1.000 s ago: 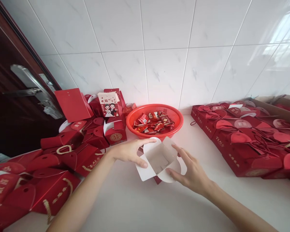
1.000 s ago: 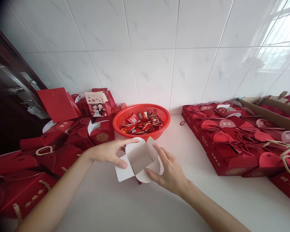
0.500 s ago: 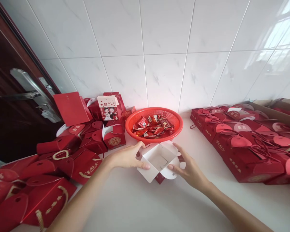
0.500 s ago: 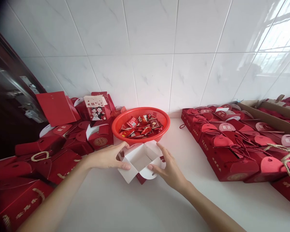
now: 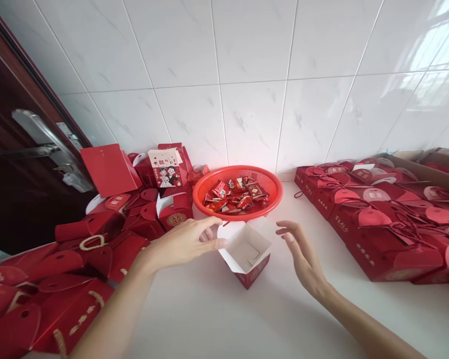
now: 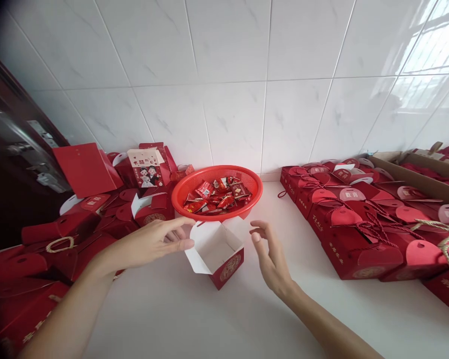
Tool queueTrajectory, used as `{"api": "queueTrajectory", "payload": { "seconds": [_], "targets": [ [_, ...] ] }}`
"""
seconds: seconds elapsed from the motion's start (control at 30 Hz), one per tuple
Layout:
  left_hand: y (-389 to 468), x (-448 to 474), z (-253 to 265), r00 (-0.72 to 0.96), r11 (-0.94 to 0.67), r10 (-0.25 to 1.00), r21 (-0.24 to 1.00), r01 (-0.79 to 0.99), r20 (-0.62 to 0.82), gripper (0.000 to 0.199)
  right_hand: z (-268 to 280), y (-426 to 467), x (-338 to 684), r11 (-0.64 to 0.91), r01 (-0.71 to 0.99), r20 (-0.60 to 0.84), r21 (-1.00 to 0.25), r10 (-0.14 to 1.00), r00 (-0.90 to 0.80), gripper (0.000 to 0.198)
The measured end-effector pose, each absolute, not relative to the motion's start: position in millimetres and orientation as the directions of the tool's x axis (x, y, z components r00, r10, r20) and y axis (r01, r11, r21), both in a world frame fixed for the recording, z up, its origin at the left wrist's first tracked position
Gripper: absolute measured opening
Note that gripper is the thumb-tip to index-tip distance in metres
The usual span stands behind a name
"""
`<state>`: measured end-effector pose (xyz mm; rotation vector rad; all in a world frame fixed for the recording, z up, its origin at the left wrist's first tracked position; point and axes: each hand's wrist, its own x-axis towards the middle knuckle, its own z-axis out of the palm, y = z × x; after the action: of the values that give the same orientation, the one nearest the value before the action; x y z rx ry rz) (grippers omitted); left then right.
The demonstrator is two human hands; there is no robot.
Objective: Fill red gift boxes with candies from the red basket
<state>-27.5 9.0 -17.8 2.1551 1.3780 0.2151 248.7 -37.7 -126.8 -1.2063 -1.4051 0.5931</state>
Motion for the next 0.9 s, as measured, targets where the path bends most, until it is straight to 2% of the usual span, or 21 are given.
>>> {"api": "queueTrajectory", "payload": {
  "seconds": [0.1, 0.23, 0.3, 0.37, 0.5, 0.63, 0.77, 0.9],
  "targets": [
    [12, -30, -13, 0.377, -0.284, 0.924, 0.541, 0.792, -0.067, 0.059, -131, -33, 248, 0.27, 0.227, 0.326, -0.936, 0.908, 0.262, 0.042],
    [32, -29, -5, 0.349, -0.338, 0.934, 0.522, 0.783, 0.08, 0.049, -147, -25, 242, 0.131, 0.17, 0.163, -0.977, 0.967, 0.195, 0.049],
    [52, -24, -1, 0.385, -0.378, 0.918, 0.484, 0.789, 0.089, 0.046, -154, -23, 237, 0.075, 0.152, 0.099, -0.986, 0.983, 0.158, 0.049],
    [76, -16, 1, 0.463, -0.422, 0.886, 0.426, 0.8, 0.009, 0.047, -158, -23, 234, 0.05, 0.131, 0.068, -0.99, 0.989, 0.134, 0.049],
    [122, 13, -10, 0.592, -0.561, 0.78, 0.192, 0.805, -0.203, 0.063, -160, -22, 232, 0.043, 0.123, 0.058, -0.991, 0.991, 0.121, 0.046],
    [141, 45, -31, 0.569, -0.608, 0.712, 0.045, 0.793, -0.412, 0.088, -160, -22, 233, 0.054, 0.131, 0.067, -0.99, 0.992, 0.103, 0.045],
    [143, 67, -41, 0.488, -0.574, 0.741, -0.06, 0.816, -0.461, 0.11, -158, -22, 233, 0.054, 0.128, 0.066, -0.99, 0.994, 0.089, 0.043],
    [148, 71, -40, 0.509, -0.59, 0.738, -0.056, 0.806, -0.443, 0.118, -158, -22, 232, 0.062, 0.111, 0.072, -0.992, 0.994, 0.085, 0.044]
  ]
}}
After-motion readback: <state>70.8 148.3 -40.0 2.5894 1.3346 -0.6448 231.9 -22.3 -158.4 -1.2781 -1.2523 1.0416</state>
